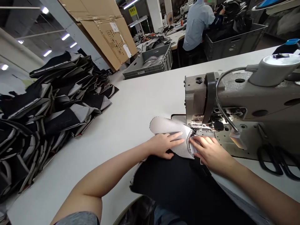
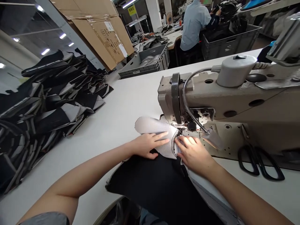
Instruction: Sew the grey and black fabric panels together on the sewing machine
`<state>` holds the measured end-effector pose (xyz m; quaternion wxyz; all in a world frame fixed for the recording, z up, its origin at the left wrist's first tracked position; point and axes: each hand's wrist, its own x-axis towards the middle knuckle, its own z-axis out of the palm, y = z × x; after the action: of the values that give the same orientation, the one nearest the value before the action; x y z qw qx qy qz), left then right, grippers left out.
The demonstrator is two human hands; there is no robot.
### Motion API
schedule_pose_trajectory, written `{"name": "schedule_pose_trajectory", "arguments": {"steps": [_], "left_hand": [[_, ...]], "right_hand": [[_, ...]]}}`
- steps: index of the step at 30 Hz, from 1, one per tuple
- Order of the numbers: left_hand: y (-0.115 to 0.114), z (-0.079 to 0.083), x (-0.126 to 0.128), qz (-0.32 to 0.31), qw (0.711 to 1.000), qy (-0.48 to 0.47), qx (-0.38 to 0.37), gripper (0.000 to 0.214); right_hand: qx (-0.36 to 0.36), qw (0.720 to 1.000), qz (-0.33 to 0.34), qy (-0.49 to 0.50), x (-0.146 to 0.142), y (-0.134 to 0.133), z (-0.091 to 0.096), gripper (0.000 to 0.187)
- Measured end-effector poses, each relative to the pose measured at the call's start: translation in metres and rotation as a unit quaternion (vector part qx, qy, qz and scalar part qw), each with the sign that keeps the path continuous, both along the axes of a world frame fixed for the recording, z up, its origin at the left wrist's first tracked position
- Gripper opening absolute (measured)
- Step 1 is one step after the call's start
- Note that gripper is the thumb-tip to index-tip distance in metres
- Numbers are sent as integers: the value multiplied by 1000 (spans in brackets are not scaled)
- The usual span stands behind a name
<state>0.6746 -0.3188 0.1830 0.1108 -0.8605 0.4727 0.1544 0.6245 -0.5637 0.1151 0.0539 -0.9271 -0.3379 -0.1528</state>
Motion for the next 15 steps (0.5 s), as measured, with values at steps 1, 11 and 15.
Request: {"name": "schedule_pose_trajectory", "arguments": {"steps": [1,11,15], "left_hand": [[-1,-7,5,6,1000,-6,3,75],[-13,-19,-27,124,977,90,-145,68],[-12,-33,-35,127,963,46,-234,69]], "right_hand": [[0,1000,6,0,0,0,1,41],[-31,999,-20,-26,-6,-15,-15,88],[-56,997,-53,4,-5,-5,-9,98]]}}
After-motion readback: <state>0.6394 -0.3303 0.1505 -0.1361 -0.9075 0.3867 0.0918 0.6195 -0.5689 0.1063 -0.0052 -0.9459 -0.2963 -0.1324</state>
